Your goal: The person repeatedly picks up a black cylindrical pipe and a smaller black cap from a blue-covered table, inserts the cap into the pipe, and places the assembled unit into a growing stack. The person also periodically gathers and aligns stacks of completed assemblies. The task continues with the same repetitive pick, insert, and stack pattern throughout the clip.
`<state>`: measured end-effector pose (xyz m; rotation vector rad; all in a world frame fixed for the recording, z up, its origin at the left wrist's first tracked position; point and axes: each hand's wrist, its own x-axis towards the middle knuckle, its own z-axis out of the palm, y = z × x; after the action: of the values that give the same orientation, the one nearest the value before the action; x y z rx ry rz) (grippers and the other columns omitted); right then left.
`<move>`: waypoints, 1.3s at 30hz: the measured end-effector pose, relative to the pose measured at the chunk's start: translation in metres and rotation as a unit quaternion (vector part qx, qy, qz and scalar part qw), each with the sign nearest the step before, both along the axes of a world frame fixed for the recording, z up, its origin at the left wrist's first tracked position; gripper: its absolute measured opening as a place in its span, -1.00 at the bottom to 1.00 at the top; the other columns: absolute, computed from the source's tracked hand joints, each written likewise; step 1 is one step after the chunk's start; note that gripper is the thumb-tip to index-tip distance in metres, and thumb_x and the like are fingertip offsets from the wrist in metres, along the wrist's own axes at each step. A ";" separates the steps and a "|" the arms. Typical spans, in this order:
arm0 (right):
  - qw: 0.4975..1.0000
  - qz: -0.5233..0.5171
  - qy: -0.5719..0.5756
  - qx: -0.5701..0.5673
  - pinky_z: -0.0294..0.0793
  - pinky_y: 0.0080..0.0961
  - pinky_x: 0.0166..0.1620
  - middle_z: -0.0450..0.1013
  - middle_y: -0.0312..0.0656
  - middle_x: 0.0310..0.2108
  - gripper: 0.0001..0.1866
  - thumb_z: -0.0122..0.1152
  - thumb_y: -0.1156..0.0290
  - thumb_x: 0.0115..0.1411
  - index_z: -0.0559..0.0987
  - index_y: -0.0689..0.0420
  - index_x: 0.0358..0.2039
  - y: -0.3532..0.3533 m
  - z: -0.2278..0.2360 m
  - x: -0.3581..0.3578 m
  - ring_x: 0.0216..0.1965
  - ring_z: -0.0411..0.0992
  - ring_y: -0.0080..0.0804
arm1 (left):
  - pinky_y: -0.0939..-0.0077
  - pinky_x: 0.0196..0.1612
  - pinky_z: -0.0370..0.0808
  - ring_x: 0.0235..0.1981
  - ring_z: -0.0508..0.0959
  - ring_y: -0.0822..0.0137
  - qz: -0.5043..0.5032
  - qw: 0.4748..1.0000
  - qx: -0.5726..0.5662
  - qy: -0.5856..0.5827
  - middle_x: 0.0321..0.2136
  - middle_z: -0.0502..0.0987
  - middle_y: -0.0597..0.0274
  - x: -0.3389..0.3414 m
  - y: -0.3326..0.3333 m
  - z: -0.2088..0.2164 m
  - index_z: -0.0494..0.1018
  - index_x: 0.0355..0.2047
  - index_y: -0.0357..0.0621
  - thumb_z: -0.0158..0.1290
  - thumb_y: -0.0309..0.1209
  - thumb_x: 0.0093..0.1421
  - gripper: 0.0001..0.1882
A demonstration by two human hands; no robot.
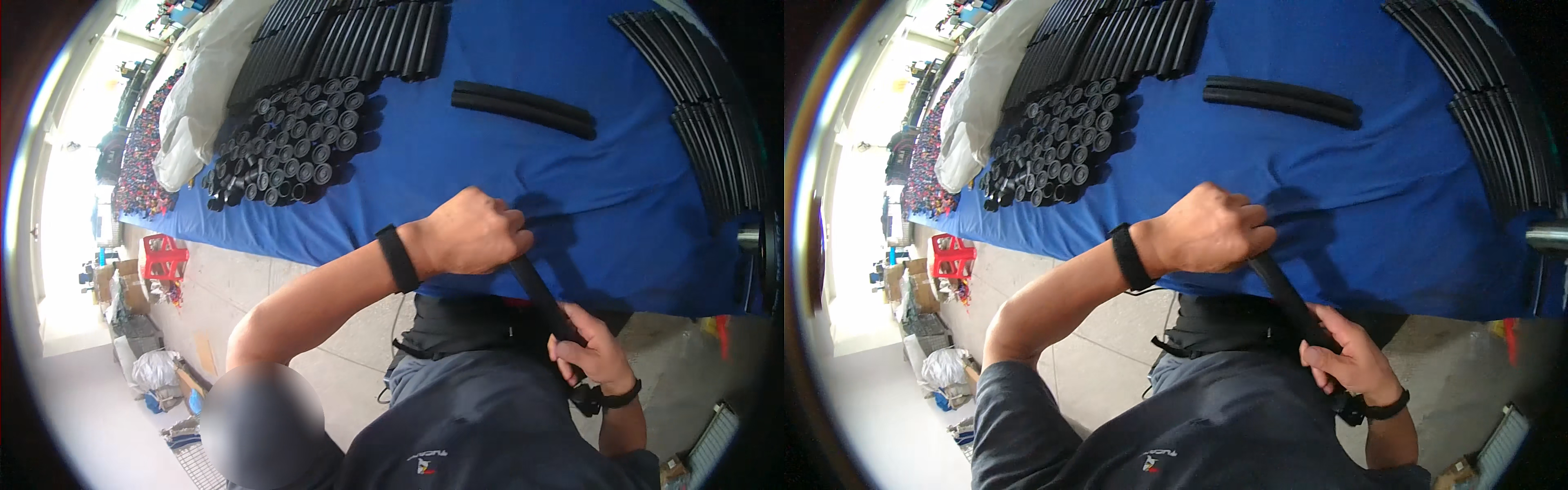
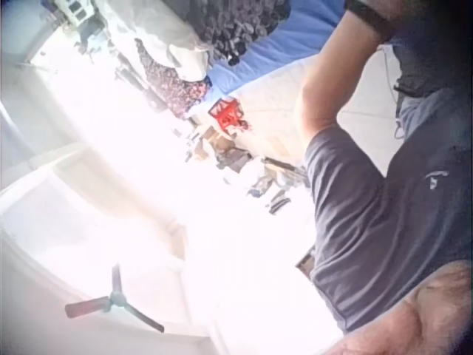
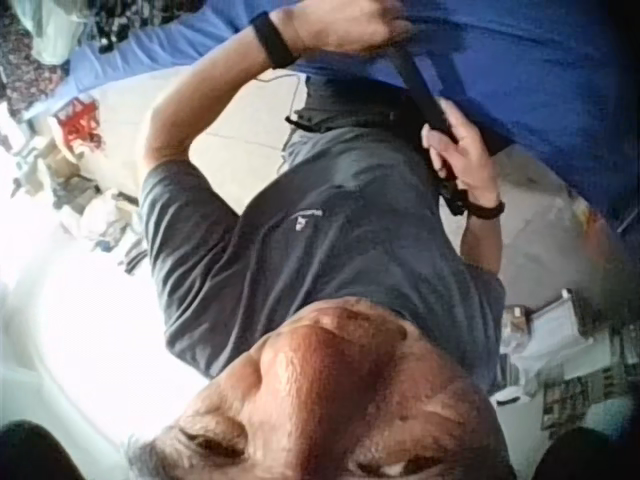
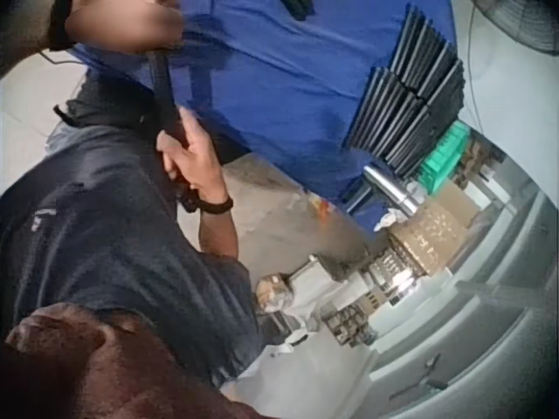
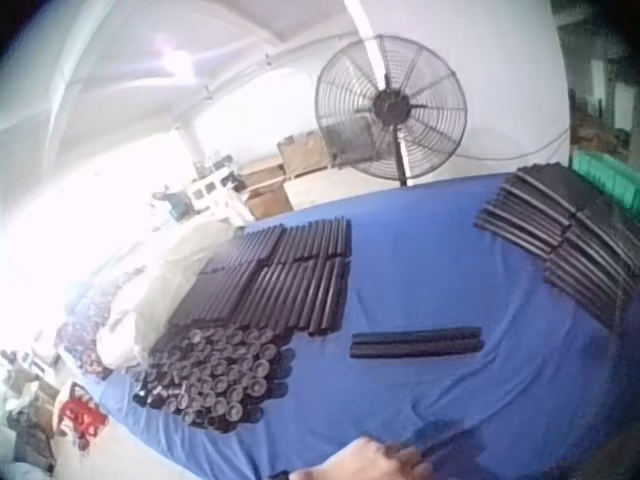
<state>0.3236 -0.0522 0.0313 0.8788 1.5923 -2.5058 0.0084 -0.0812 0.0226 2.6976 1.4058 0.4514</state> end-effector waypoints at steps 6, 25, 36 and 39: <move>0.972 -0.046 0.016 -0.229 0.25 -0.69 -0.67 0.43 -0.16 -0.36 -0.43 0.04 0.46 0.43 0.17 0.24 0.39 0.006 0.002 0.005 -0.67 0.31 -0.65 | 0.43 -0.54 0.45 -0.56 0.46 0.36 0.004 0.996 0.085 0.011 -0.59 0.31 0.33 0.000 0.004 0.001 0.35 -0.54 0.00 0.15 -0.34 0.05 -0.82; 0.960 0.061 0.011 0.274 0.51 -0.34 -0.04 0.49 -0.11 -0.18 -0.57 0.22 0.25 0.39 0.47 0.28 0.13 0.027 0.004 0.000 -0.16 0.51 -0.25 | 0.36 -0.45 0.54 -0.41 0.56 0.25 0.016 0.991 0.135 -0.013 -0.34 0.47 0.19 0.011 0.030 0.016 0.49 -0.17 -0.06 0.23 -0.38 -0.02 -0.65; 0.745 -0.172 -0.115 0.634 0.50 -0.27 -0.10 0.54 0.03 -0.27 -0.64 0.27 0.20 0.30 0.57 0.28 -0.14 0.292 0.094 0.030 -0.20 0.55 -0.11 | 0.40 -0.54 0.44 -0.70 0.47 0.32 0.243 0.902 -0.264 -0.239 -0.69 0.52 0.16 -0.060 0.057 -0.021 0.61 -0.40 -0.29 0.31 -0.17 0.22 -0.64; 0.609 -0.176 -0.225 0.740 0.51 -0.12 0.00 0.57 0.16 -0.16 -0.58 0.29 0.18 0.27 0.58 0.30 -0.08 0.389 0.092 0.029 -0.07 0.56 0.08 | 0.48 -0.55 0.39 -0.66 0.45 0.48 0.293 0.768 -0.360 -0.442 -0.65 0.53 0.31 -0.066 0.066 -0.032 0.61 -0.43 -0.30 0.28 -0.13 0.26 -0.60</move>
<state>0.3529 0.3370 0.1228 1.7026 3.1545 -0.1950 -0.0577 -0.0149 -0.0097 1.1178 1.5614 0.8357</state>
